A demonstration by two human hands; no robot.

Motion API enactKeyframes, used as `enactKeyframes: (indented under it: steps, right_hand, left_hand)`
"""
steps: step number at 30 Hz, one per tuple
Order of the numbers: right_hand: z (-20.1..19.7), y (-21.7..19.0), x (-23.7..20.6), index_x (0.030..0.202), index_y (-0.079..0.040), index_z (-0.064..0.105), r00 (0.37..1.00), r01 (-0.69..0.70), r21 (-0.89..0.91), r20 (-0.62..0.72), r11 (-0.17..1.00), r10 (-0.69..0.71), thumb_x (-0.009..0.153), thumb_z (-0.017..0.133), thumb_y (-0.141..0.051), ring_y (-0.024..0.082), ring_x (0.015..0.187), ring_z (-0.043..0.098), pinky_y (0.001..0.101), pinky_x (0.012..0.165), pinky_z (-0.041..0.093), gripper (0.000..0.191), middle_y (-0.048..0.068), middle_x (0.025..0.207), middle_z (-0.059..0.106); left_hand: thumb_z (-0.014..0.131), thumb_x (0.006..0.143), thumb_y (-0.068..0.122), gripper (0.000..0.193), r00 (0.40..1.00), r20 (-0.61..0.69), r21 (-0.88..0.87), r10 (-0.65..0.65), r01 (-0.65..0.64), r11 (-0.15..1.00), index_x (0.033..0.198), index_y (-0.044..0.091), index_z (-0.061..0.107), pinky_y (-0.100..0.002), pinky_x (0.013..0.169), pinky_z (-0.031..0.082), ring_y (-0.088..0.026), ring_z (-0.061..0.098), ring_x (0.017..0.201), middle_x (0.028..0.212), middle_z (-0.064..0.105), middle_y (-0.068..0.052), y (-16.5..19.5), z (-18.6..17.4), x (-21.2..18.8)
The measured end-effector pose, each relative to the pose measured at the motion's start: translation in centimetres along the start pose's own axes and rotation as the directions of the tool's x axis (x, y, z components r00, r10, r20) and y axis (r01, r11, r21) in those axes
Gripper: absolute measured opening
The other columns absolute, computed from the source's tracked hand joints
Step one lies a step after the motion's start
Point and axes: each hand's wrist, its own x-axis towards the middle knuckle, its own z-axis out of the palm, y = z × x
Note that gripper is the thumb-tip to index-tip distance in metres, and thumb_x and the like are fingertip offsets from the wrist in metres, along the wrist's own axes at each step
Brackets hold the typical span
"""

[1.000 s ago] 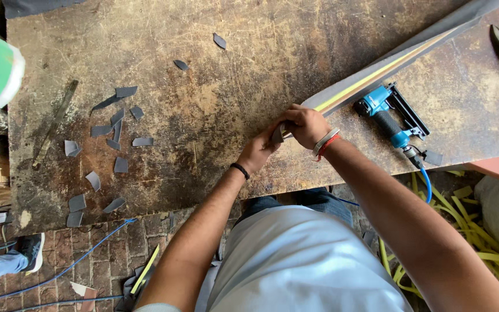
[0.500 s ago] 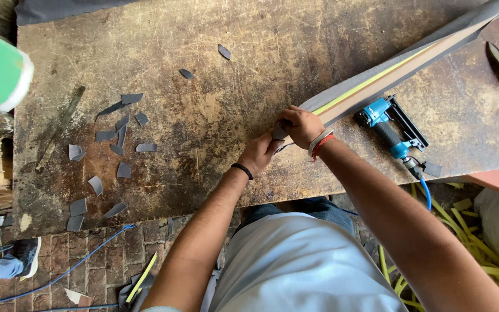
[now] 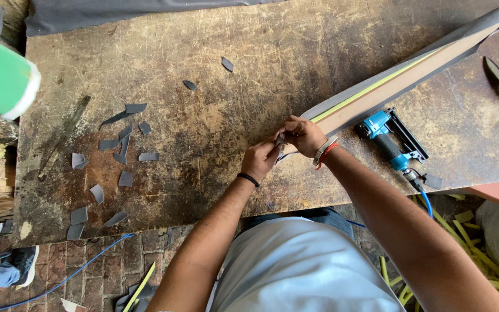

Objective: The person stretches gray fabric over wooden boards with foam padding and staples the fabric to the back of each board using a pneumatic staple gun. They work on a square panel first, then a long narrow board, folding the fabric edges over and trimming excess fabric with scissors.

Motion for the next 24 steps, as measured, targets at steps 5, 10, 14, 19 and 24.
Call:
enactKeyframes:
  steps: [5,10,14,19,24]
  right_hand:
    - [0.0,-1.8,-1.7,0.104,-0.009,0.074,0.974,-0.096,0.059,-0.198,0.994,0.106,0.089,0.074,-0.008,0.018,0.097,0.067,0.0301,0.082,0.061,0.015,0.004,0.110,0.064]
    - [1.0,-2.7,-2.2,0.102,-0.008,0.069,0.645,-0.592,0.564,-0.097,0.576,0.758,0.092,0.064,-0.047,0.019,0.079,0.069,0.0291,0.068,0.056,0.041,0.005,0.085,0.071]
    - [2.6,-1.4,1.2,0.095,-0.008,0.071,0.578,-0.654,0.687,0.184,0.317,0.795,0.092,0.054,-0.070,0.017,0.069,0.065,0.0285,0.063,0.048,0.064,0.008,0.079,0.069]
    - [4.0,1.0,2.6,0.088,-0.008,0.076,0.483,-0.776,0.508,0.097,0.374,0.870,0.088,0.065,-0.061,0.019,0.059,0.055,0.0341,0.055,0.038,0.054,0.008,0.073,0.067]
    - [6.0,3.9,1.5,0.089,-0.005,0.075,0.586,-0.622,0.720,0.168,0.308,0.792,0.097,0.067,-0.047,0.016,0.062,0.060,0.0307,0.059,0.048,0.043,0.006,0.074,0.069]
  left_hand:
    - [0.077,0.093,0.019,0.007,0.994,-0.104,0.063,0.028,-0.022,0.998,0.097,0.013,0.078,-0.029,0.061,0.062,-0.015,0.075,0.072,0.092,0.079,-0.004,-0.1,0.3,0.9]
    - [0.077,0.091,0.013,0.015,0.979,-0.200,0.042,0.049,-0.042,0.998,0.106,0.014,0.079,-0.029,0.075,0.066,-0.017,0.078,0.092,0.107,0.079,-0.004,-1.1,-0.2,2.5]
    - [0.077,0.093,0.007,0.012,0.979,-0.167,0.123,0.120,-0.100,0.987,0.103,0.013,0.079,-0.030,0.077,0.066,-0.018,0.078,0.094,0.107,0.079,-0.004,-2.3,0.0,3.0]
    - [0.074,0.094,0.001,0.016,0.963,-0.161,0.231,0.215,-0.175,0.957,0.105,0.013,0.078,-0.030,0.084,0.066,-0.019,0.078,0.100,0.111,0.079,-0.004,-3.7,0.0,3.0]
    - [0.081,0.089,0.009,0.018,0.969,-0.159,0.168,0.189,-0.162,0.972,0.106,0.014,0.078,-0.029,0.080,0.065,-0.019,0.078,0.096,0.110,0.078,-0.003,-3.1,-0.5,3.3]
